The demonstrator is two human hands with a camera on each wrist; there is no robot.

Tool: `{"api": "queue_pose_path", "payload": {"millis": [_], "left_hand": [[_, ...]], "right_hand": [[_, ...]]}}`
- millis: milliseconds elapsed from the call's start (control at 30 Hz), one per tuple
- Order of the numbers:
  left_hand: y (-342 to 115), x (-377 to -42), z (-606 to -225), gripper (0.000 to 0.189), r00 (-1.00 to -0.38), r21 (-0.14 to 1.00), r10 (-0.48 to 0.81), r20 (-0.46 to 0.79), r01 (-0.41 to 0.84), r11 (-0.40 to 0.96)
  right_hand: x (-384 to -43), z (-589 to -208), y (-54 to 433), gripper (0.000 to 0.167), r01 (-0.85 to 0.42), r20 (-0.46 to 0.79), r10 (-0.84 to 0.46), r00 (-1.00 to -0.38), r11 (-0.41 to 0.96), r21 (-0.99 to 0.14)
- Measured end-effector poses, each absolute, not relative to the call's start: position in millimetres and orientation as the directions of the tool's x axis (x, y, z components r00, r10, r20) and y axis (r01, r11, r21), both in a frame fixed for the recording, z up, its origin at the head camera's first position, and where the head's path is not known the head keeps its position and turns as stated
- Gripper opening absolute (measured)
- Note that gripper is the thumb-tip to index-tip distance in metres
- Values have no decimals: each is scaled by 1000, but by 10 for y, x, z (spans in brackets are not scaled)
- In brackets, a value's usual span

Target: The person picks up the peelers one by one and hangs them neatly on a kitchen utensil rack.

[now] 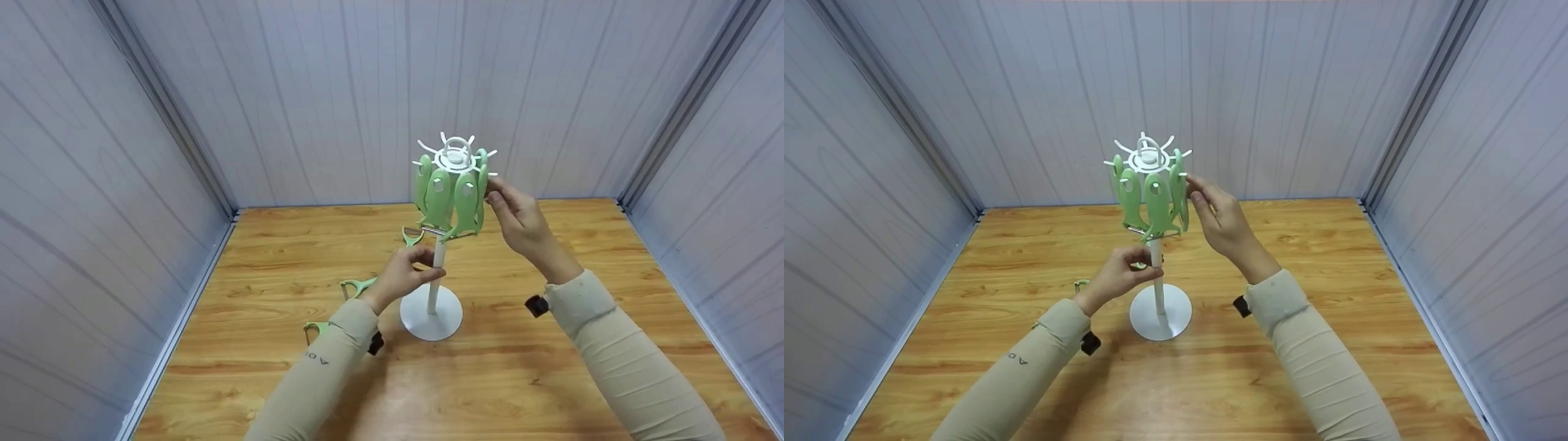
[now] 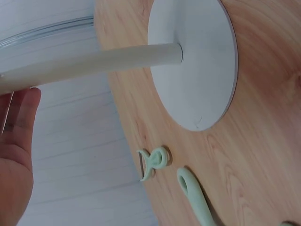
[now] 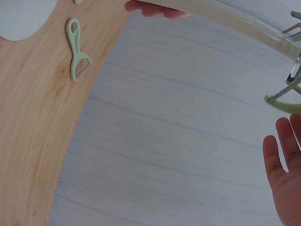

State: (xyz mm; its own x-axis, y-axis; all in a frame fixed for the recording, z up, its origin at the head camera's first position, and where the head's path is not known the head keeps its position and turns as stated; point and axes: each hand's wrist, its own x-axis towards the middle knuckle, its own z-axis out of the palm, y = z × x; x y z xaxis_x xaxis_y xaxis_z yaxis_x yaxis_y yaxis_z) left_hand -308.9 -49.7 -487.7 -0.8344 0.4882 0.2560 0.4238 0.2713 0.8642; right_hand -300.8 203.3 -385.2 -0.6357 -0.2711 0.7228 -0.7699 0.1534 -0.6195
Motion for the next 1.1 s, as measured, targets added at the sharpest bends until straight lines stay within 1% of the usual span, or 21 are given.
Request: {"api": "queue_pose_path", "payload": {"millis": [167, 300, 467, 533, 600, 733, 833, 967, 1100], "left_hand": [[-642, -3134, -4789, 32, -838, 873, 490, 239, 406, 270], [-778, -3170, -4722, 31, -857, 867, 450, 252, 406, 289], [-939, -3203, -4649, 31, -870, 862, 417, 265, 407, 301], [-998, -3210, -4622, 31, -871, 854, 407, 273, 415, 315], [-1054, -3214, -4597, 31, -872, 841, 402, 280, 425, 335], [-1178, -3201, -4567, 32, -877, 829, 393, 275, 424, 366], [-1269, -3194, -4572, 32, -880, 828, 391, 269, 418, 372], [-1386, -3178, -4610, 33, -885, 834, 397, 245, 401, 380], [-1524, -3140, -4679, 33, -888, 827, 408, 213, 386, 408]], "right_hand": [[-2986, -4004, 2055, 38, -751, 707, -262, -657, 147, -644], [-2953, -4167, 2067, 39, -728, 681, -276, -678, 121, -675], [-2940, -4377, 2061, 38, -719, 670, -286, -686, 122, -684], [-2929, -4449, 2049, 36, -706, 658, -274, -701, 141, -694], [-2907, -4507, 2035, 36, -678, 628, -271, -730, 163, -717], [-2853, -4620, 1979, 30, -618, 564, -257, -785, 254, -744], [-2830, -4695, 1931, 28, -589, 527, -265, -807, 312, -745], [-2810, -4792, 1873, 36, -548, 470, -290, -834, 328, -769], [-2807, -4883, 1796, 48, -529, 436, -316, -843, 331, -782]]}}
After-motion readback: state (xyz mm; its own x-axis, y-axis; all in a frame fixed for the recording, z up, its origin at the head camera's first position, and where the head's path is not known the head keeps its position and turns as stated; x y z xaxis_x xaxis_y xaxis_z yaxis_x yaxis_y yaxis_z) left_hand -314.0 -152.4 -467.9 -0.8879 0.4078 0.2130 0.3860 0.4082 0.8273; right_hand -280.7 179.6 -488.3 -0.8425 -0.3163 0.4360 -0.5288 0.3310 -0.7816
